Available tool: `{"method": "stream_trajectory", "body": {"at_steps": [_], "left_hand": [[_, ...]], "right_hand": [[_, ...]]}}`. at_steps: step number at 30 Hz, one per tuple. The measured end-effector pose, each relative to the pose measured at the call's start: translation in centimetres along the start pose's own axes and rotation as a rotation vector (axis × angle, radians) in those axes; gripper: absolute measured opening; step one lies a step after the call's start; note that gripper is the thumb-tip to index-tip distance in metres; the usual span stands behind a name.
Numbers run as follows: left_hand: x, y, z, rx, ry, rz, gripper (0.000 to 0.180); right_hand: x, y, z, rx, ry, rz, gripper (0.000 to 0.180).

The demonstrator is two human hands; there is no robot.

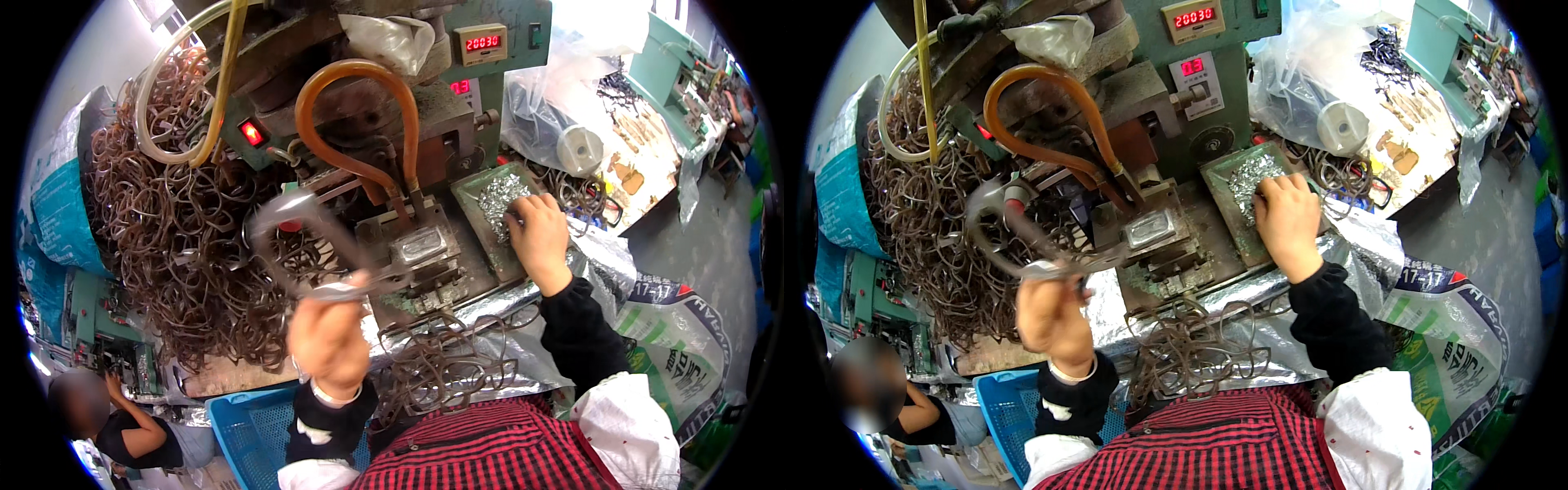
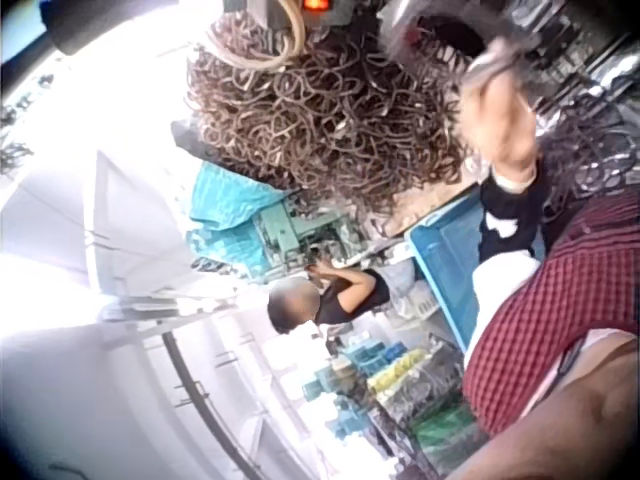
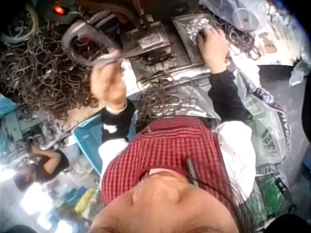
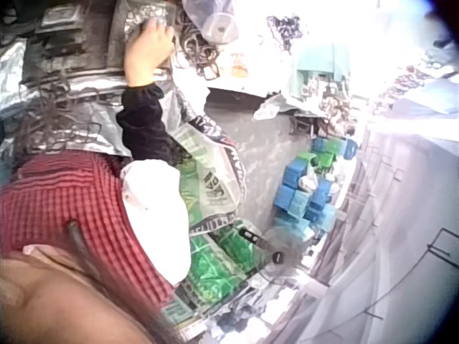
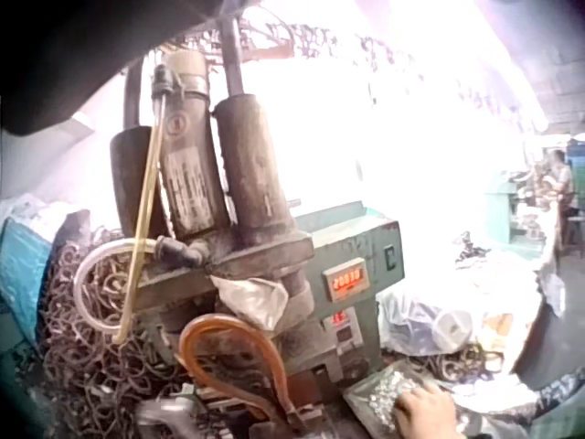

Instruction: The person repeatedly picks small metal pieces from a tray and inserts them into a press machine to attach them to a coiled metal wire. The person then removes the assembled part and places it into a pile. The process is repeated continuously.

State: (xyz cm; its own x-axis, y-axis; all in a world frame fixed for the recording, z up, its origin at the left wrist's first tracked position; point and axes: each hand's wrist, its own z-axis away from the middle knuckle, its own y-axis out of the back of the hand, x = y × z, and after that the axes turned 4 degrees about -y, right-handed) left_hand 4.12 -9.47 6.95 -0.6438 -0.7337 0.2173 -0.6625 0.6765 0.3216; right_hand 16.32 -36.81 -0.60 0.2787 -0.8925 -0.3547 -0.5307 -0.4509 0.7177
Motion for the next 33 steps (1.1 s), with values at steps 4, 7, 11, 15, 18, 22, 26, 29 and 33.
{"method": "stream_trajectory", "body": {"at_steps": [4, 7, 11, 15, 18, 22, 26, 29, 33], "left_hand": [[-0.6, -3.5, -1.6, -0.193, -0.187, 0.077, 0.045], [-1.4, -4.2, -1.4, -0.229, -0.294, 0.031, 0.046], [-1.7, -4.5, -0.3, -0.181, -0.352, 0.061, 0.049], [-1.9, -4.8, 0.1, -0.170, -0.325, 0.075, 0.048], [-1.6, -4.7, -0.8, -0.185, -0.345, 0.070, 0.043], [-1.8, -4.7, -1.0, -0.193, -0.347, 0.120, 0.040], [-1.4, -4.5, -0.8, -0.186, -0.289, 0.125, 0.039], [1.0, -2.4, 0.4, -0.193, -0.085, -0.001, 0.032], [1.6, 6.8, 2.8, 0.277, 0.234, -0.402, 0.017]], "right_hand": [[-0.7, -0.1, 0.0, 0.132, -0.056, -0.090, 0.012], [0.1, 0.4, 0.5, 0.129, -0.120, -0.169, 0.011], [0.8, 0.4, -0.7, 0.153, -0.087, -0.283, 0.007], [1.6, 0.5, -1.6, 0.105, -0.161, -0.434, 0.008], [2.5, 0.3, -1.8, 0.124, -0.132, -0.389, 0.008], [1.5, -1.0, -1.0, 0.007, 0.087, -0.230, 0.010], [1.0, -3.7, -2.0, -0.145, 0.373, 0.099, 0.028], [1.3, -3.3, -3.3, -0.127, 0.326, -0.098, 0.027], [2.0, -1.1, -1.1, 0.059, -0.034, -0.449, 0.016]]}}
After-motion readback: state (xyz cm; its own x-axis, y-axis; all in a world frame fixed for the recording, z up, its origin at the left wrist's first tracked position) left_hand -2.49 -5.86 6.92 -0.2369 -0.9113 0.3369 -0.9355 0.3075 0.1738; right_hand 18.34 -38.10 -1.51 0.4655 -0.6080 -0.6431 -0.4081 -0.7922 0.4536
